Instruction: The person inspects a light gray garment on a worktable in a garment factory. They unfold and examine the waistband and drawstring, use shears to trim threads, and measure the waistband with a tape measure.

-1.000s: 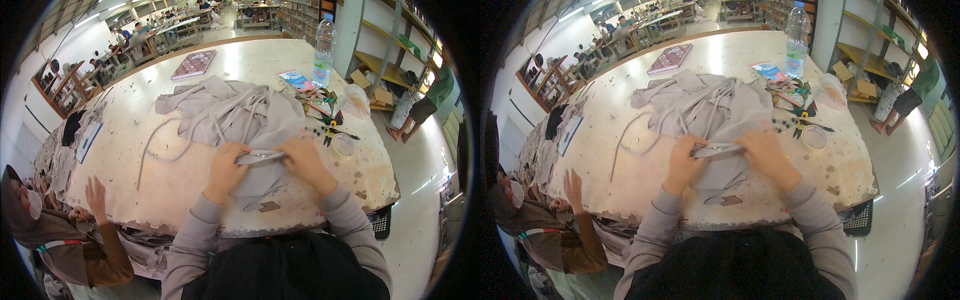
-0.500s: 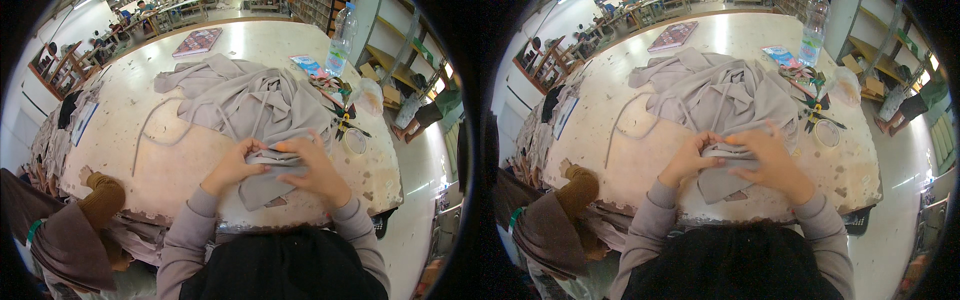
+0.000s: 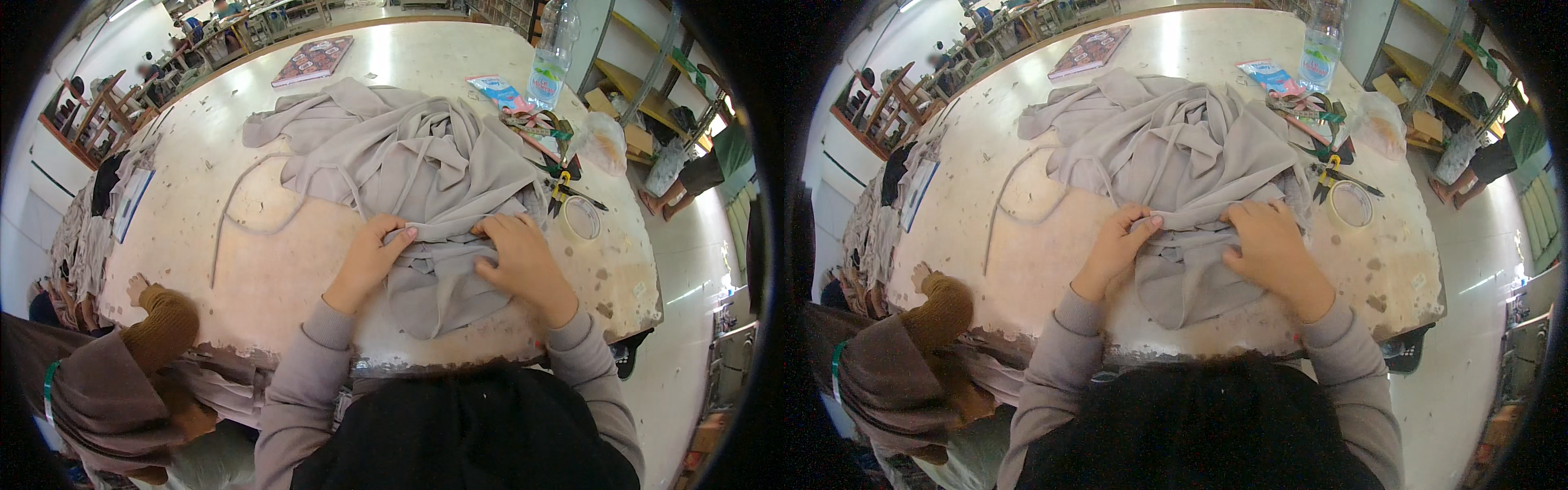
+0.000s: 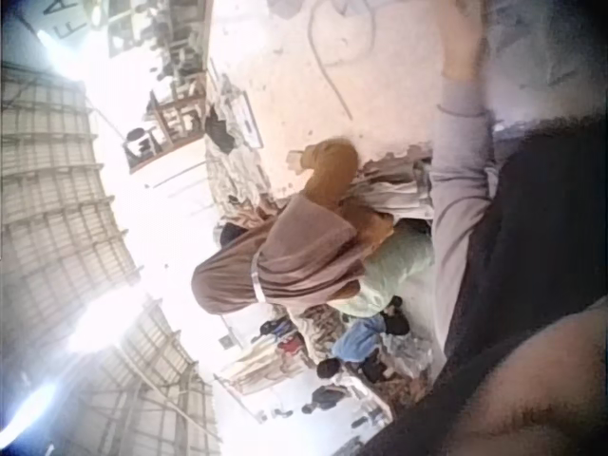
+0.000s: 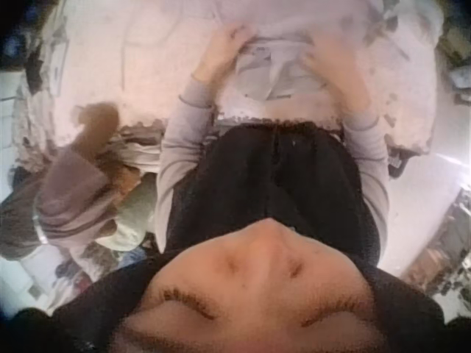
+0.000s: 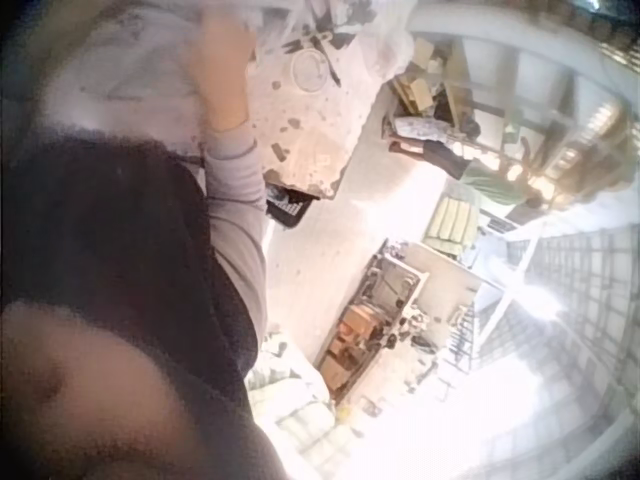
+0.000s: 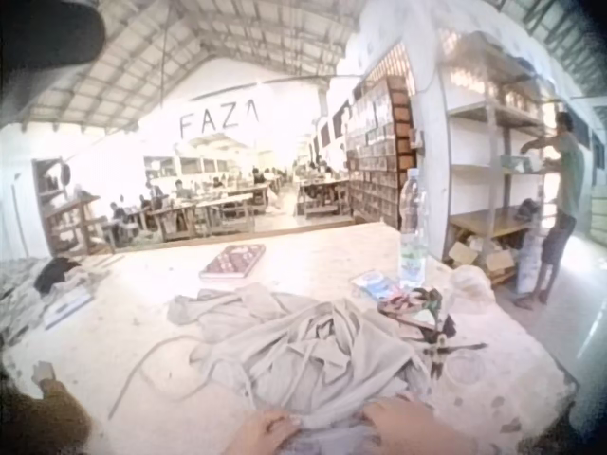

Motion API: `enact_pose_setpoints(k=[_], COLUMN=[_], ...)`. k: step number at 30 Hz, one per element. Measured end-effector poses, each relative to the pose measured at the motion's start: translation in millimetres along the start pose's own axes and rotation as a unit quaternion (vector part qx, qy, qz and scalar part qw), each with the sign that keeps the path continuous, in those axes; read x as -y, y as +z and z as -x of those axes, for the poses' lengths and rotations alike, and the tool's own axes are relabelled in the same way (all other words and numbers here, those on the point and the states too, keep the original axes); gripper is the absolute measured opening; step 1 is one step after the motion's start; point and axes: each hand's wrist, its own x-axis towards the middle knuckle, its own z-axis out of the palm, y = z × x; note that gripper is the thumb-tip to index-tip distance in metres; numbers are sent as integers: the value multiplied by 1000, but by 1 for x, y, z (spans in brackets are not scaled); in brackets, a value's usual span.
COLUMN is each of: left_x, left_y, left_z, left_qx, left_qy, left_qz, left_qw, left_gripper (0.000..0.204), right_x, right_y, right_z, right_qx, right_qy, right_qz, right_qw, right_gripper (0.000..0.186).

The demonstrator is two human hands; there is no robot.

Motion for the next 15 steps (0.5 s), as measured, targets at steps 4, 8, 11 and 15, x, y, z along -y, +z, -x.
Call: enact_pose_setpoints(k=[4,8,11,15], left_x=[-3,-4,-4,-9], left_y=[5,11,9,7], left_z=[3,3,3,7], left_qx=[11,2,29,94], left_qy=[-51,-14,-19,-66], left_qz=[112,198,219,279], left_qw=[992,980,975,953], left_gripper=[19,16,17,18], right_x=[17,26,24,19], right_y=[11,13,6,-4], right_z=[-6,-8,-6,-7], right_qx=[-22,4,28,10], right_qy=[-28,-60,-29,40], right_qz=[-27,-32,-73,-155], right_qw=[999,998,996,987], right_gripper=[30,20,13,12])
